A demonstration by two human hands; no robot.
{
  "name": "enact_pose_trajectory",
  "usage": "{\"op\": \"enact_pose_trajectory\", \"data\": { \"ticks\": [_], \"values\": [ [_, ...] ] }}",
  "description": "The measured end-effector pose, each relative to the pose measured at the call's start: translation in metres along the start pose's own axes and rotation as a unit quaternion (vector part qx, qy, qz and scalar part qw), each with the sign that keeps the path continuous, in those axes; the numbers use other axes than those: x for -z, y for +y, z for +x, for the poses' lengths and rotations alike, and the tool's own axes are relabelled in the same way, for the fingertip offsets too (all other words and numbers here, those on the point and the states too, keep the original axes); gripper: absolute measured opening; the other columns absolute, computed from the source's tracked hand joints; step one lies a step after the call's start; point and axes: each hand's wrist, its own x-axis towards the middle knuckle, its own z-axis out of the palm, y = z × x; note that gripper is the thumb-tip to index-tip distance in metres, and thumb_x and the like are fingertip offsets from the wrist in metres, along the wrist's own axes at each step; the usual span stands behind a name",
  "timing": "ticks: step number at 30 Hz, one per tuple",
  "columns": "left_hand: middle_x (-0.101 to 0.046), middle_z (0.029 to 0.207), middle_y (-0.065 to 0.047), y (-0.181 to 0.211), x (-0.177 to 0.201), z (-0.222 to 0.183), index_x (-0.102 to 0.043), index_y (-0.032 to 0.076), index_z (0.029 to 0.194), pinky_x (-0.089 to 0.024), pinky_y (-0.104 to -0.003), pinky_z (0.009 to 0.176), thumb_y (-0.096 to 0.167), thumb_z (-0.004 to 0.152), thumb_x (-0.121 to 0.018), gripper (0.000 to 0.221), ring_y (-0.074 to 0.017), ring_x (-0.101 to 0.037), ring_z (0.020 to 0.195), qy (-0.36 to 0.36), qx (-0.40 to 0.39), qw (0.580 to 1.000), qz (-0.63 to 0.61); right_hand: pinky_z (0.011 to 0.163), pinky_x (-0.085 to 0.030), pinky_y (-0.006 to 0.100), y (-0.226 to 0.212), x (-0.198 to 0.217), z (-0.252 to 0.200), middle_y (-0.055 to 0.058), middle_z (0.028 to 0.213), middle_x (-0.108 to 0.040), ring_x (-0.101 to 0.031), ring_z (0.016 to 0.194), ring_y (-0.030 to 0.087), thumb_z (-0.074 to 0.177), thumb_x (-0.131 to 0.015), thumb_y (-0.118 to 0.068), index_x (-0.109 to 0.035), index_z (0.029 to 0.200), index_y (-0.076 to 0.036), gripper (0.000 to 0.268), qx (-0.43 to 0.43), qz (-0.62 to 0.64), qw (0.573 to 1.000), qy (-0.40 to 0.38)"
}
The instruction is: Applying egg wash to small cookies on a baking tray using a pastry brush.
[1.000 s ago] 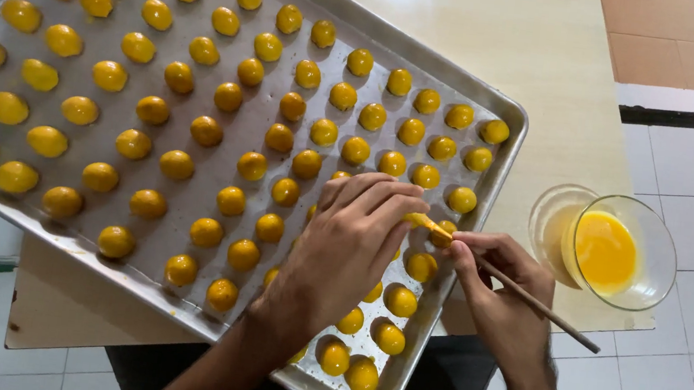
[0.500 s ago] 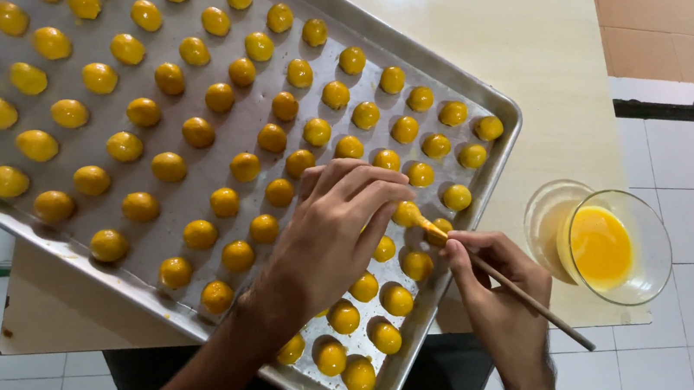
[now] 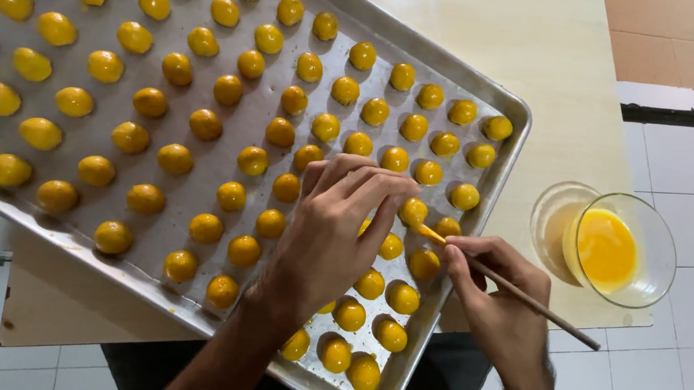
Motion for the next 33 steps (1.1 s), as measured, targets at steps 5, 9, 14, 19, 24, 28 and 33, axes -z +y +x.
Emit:
{"op": "enact_pose_trajectory", "data": {
  "ticks": [5, 9, 14, 19, 24, 28, 33],
  "values": [
    [-0.074, 0.099, 0.0, 0.0, 0.001, 0.001, -0.07, 0.01, 0.104, -0.041, -0.035, 0.093, 0.0, 0.099, -0.064, 0.013, -0.0221, -0.06, 0.104, -0.011, 0.0, 1.0, -0.006, 0.063, -0.052, 0.02, -0.01, 0.005, 0.004, 0.009, 0.094, -0.081, -0.075, 0.08, 0.011, 0.093, -0.072, -0.007, -0.075, 0.1, -0.001, 0.009, 0.055, -0.017, 0.998, 0.01],
    [-0.073, 0.099, 0.001, 0.0, 0.001, 0.001, -0.07, 0.01, 0.104, -0.042, -0.036, 0.094, 0.001, 0.1, -0.063, 0.012, -0.0228, -0.06, 0.104, 0.001, -0.003, 1.0, -0.004, 0.071, -0.057, 0.02, -0.011, 0.0, 0.008, 0.01, 0.096, -0.081, -0.078, 0.088, 0.013, 0.093, -0.073, -0.007, -0.075, 0.101, -0.002, 0.01, 0.044, 0.001, 0.999, 0.007],
    [-0.073, 0.1, 0.0, -0.001, 0.001, 0.0, -0.069, 0.01, 0.103, -0.041, -0.035, 0.093, 0.003, 0.1, -0.063, 0.01, -0.0229, -0.06, 0.104, -0.001, 0.003, 1.0, -0.007, 0.069, -0.055, 0.02, -0.001, 0.003, -0.001, 0.006, 0.092, -0.081, -0.075, 0.083, 0.009, 0.091, -0.075, -0.01, -0.078, 0.098, -0.003, 0.011, -0.009, 0.001, 1.0, -0.014],
    [-0.072, 0.098, 0.002, -0.001, 0.0, -0.001, -0.068, 0.012, 0.104, -0.041, -0.035, 0.093, 0.0, 0.098, -0.064, 0.014, -0.0218, -0.06, 0.104, 0.0, -0.001, 1.0, 0.004, 0.089, -0.062, 0.025, 0.003, 0.009, 0.002, 0.013, 0.099, -0.076, -0.075, 0.094, 0.018, 0.093, -0.073, -0.004, -0.073, 0.103, 0.002, 0.012, 0.045, 0.024, 0.998, 0.035],
    [-0.073, 0.099, 0.001, 0.0, 0.002, -0.001, -0.067, 0.012, 0.107, -0.042, -0.036, 0.095, 0.001, 0.098, -0.064, 0.014, -0.0225, -0.059, 0.105, -0.008, 0.007, 1.0, -0.008, 0.075, -0.057, 0.023, 0.003, 0.007, 0.01, 0.009, 0.096, -0.079, -0.073, 0.088, 0.014, 0.093, -0.073, -0.008, -0.075, 0.101, -0.002, 0.011, 0.032, 0.017, 0.999, 0.014],
    [-0.073, 0.099, 0.0, -0.001, 0.003, -0.001, -0.066, 0.012, 0.109, -0.042, -0.037, 0.096, 0.001, 0.098, -0.063, 0.016, -0.0231, -0.059, 0.106, -0.015, 0.009, 1.0, -0.015, 0.074, -0.059, 0.021, 0.002, 0.009, 0.007, 0.008, 0.085, -0.079, -0.075, 0.081, 0.012, 0.094, -0.072, -0.008, -0.075, 0.095, -0.001, 0.008, -0.002, 0.0, 1.0, 0.01],
    [-0.073, 0.1, -0.001, -0.001, 0.001, -0.002, -0.068, 0.01, 0.108, -0.044, -0.036, 0.096, 0.002, 0.099, -0.064, 0.013, -0.0236, -0.059, 0.103, -0.004, 0.003, 1.0, -0.017, 0.072, -0.057, 0.02, -0.004, 0.006, 0.015, 0.008, 0.09, -0.079, -0.074, 0.083, 0.011, 0.095, -0.073, -0.009, -0.075, 0.099, -0.001, 0.008, 0.02, 0.003, 0.999, 0.04]
  ]
}}
